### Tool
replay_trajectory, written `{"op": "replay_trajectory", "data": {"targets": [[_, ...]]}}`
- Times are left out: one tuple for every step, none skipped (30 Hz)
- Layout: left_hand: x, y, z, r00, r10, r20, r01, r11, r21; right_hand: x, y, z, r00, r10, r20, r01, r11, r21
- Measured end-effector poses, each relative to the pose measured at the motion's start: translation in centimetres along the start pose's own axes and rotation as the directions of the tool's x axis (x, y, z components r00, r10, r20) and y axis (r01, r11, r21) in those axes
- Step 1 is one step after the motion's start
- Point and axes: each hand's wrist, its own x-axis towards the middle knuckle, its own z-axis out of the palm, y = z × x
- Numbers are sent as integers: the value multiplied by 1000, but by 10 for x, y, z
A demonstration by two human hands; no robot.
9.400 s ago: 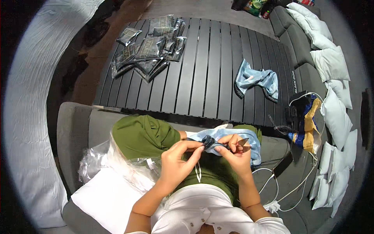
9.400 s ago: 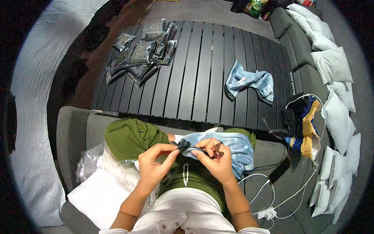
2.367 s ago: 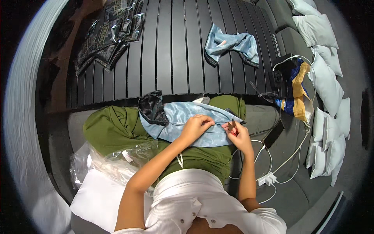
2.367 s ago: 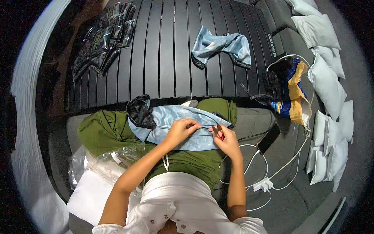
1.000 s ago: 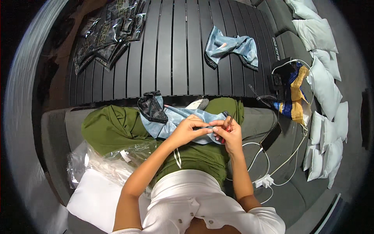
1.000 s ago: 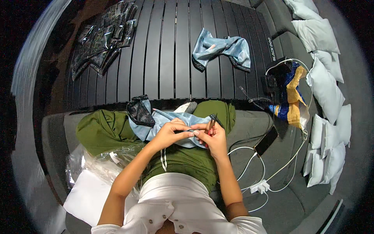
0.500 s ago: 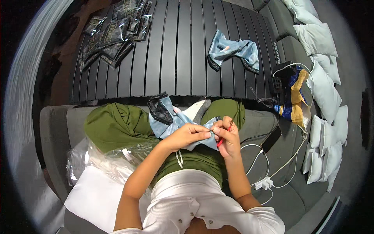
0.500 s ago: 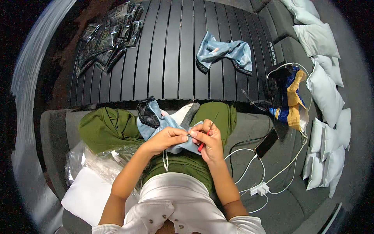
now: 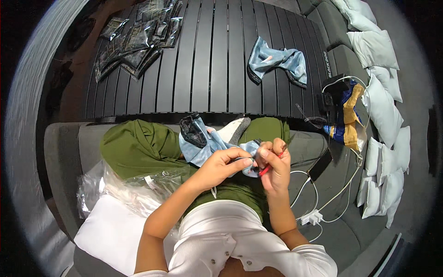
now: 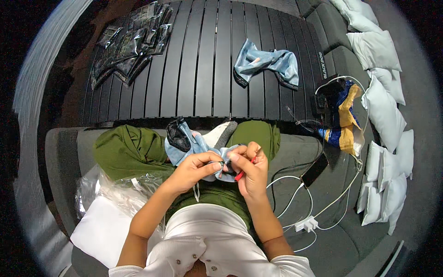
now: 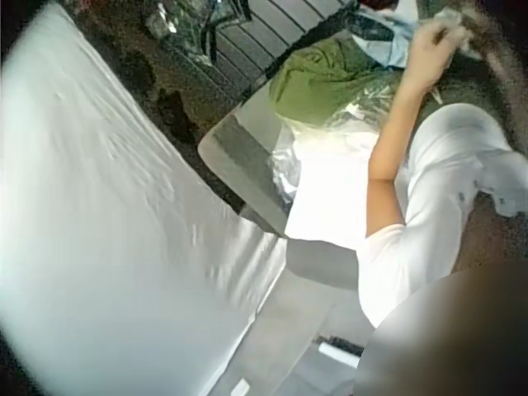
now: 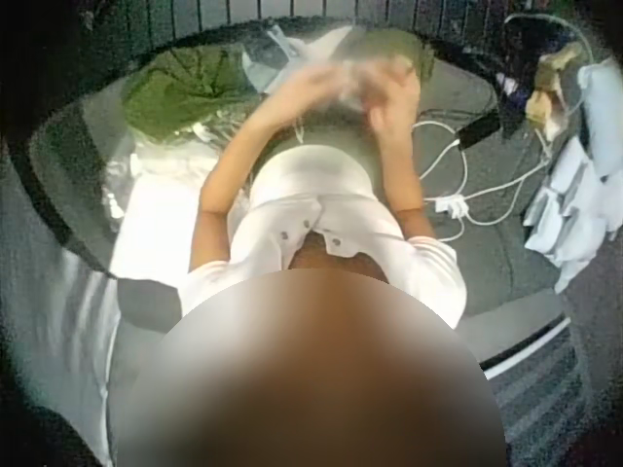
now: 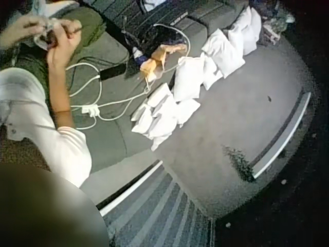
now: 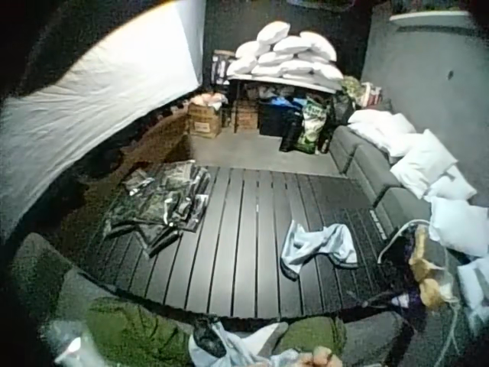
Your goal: Packing fabric items into plastic sleeves and trimming loose threads from a fabric product using scissors.
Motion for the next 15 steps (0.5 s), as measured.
{"op": "replay_trajectory", "data": {"targets": [[-2, 3, 1, 997, 63, -33, -61, 995, 75, 0, -4, 3, 999, -26, -40, 26, 1000, 6], [-4, 4, 1, 990, 128, -63, -118, 982, 150, 0, -7, 5, 996, -50, -80, 51, 999, 12], [-6, 6, 1, 990, 129, -64, -118, 982, 150, 0, -11, 7, 996, -49, -79, 50, 999, 12], [-7, 7, 1, 987, 147, -71, -134, 977, 168, 0, -14, 7, 998, -43, -35, 42, 999, -24], [-9, 8, 1, 983, 166, -77, -149, 971, 185, 0, -17, 7, 999, -36, 8, 36, 997, -61], [-10, 10, 1, 983, 166, -76, -149, 972, 184, 0, -17, 4, 996, -38, 75, 45, 993, -105], [-12, 11, 1, 980, 182, -84, -160, 963, 218, -1, -17, 5, 997, -38, 74, 45, 993, -106], [-12, 11, 1, 975, 200, -93, -171, 953, 252, -3, -17, 9, 991, -26, 133, 49, 984, -171], [-12, 10, 1, 975, 200, -93, -172, 953, 251, -4, -16, 12, 981, -9, 191, 55, 970, -235], [-12, 7, 0, 962, 258, -87, -220, 926, 306, -5, -12, 10, 983, -5, 184, 54, 964, -260], [-12, 5, 0, 946, 314, -79, -267, 894, 360, -5, -12, 12, 983, -4, 185, 53, 964, -261], [-13, 5, 1, 946, 314, -81, -267, 894, 359, -6, -13, 15, 982, -17, 190, 72, 956, -285], [-13, 6, 4, 933, 347, -93, -278, 862, 423, -6, -13, 17, 980, -30, 196, 90, 947, -309], [-14, 7, 5, 919, 379, -103, -287, 826, 485, -4, -13, 18, 974, -86, 212, 158, 922, -353], [-14, 8, 5, 919, 379, -105, -285, 826, 485, -4, -13, 19, 974, -84, 212, 157, 923, -352]]}}
